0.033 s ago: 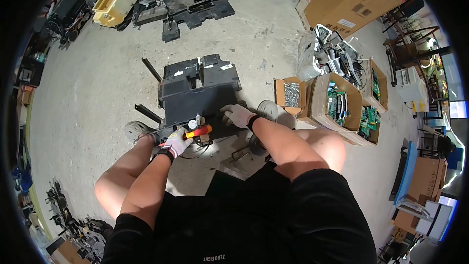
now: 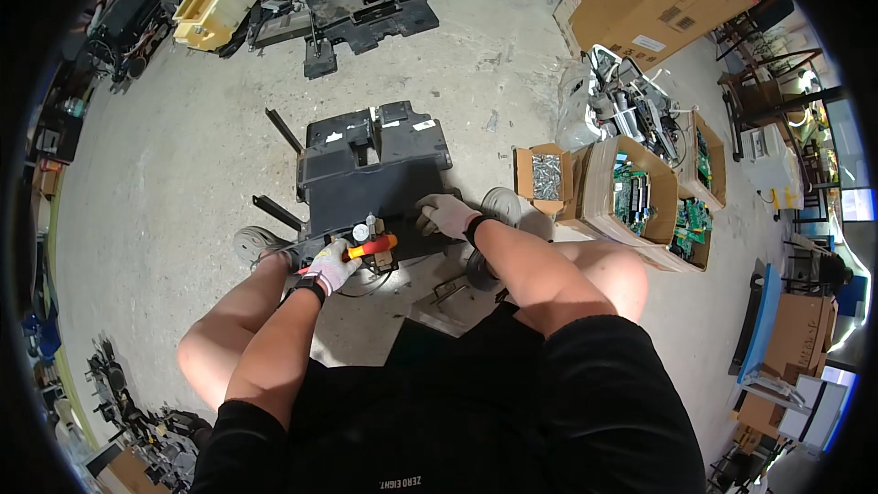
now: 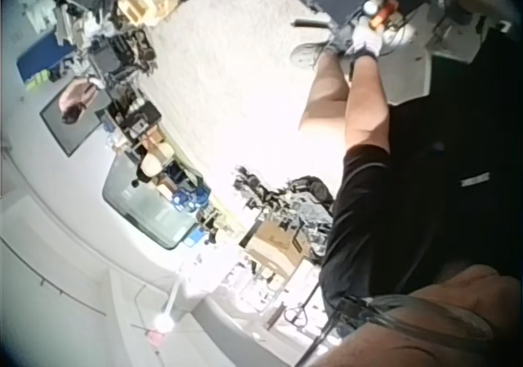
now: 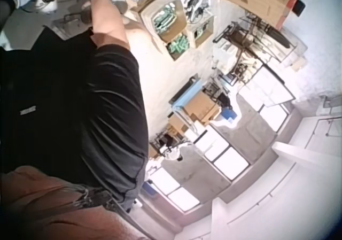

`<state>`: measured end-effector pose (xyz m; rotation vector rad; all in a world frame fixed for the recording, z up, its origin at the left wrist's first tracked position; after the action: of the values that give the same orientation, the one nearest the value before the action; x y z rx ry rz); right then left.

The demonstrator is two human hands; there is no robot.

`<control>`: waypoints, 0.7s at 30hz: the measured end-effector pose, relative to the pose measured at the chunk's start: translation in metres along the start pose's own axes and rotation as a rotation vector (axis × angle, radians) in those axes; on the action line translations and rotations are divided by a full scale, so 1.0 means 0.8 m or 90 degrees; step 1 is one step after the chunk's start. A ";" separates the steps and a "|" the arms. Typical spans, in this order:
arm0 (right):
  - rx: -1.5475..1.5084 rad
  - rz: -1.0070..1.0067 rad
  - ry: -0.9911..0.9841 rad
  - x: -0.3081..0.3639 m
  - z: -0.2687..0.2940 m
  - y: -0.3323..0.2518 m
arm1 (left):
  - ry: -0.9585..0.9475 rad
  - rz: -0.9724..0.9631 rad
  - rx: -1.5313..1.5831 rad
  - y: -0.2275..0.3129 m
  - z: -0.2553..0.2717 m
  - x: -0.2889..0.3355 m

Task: Disassembling a large electronic unit using a screwdriver while sitting on the floor.

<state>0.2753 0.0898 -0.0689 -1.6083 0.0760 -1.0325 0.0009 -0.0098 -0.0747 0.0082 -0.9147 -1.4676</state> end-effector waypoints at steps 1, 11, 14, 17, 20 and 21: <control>-0.124 -0.032 0.031 0.002 0.004 0.007 | 0.000 0.000 0.000 0.002 0.002 0.001; -0.364 -0.163 0.052 0.009 -0.014 0.000 | -0.008 0.017 -0.004 0.004 0.002 0.002; -0.395 -0.189 0.039 0.006 -0.014 0.007 | -0.019 0.022 -0.001 0.004 0.002 0.002; -0.090 -0.219 0.041 -0.007 0.031 0.023 | -0.024 0.014 0.000 0.014 0.002 -0.003; 0.042 -0.226 0.095 -0.012 0.046 0.015 | -0.006 0.004 -0.001 0.003 0.000 -0.002; 0.045 -0.236 0.100 -0.010 0.041 0.003 | 0.009 -0.006 -0.002 -0.005 -0.002 0.000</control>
<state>0.2928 0.1185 -0.0737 -1.5060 -0.1577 -1.4295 -0.0014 -0.0115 -0.0777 0.0202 -0.9018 -1.4760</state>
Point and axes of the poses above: each hand's wrist, its own x-axis away from the middle knuckle, its own z-axis out of the back of the hand, y = z × x, the point moved 5 cm from there along -x, towards the middle knuckle, and after that the axes turned 6 degrees about -y, right-handed, at the moved point
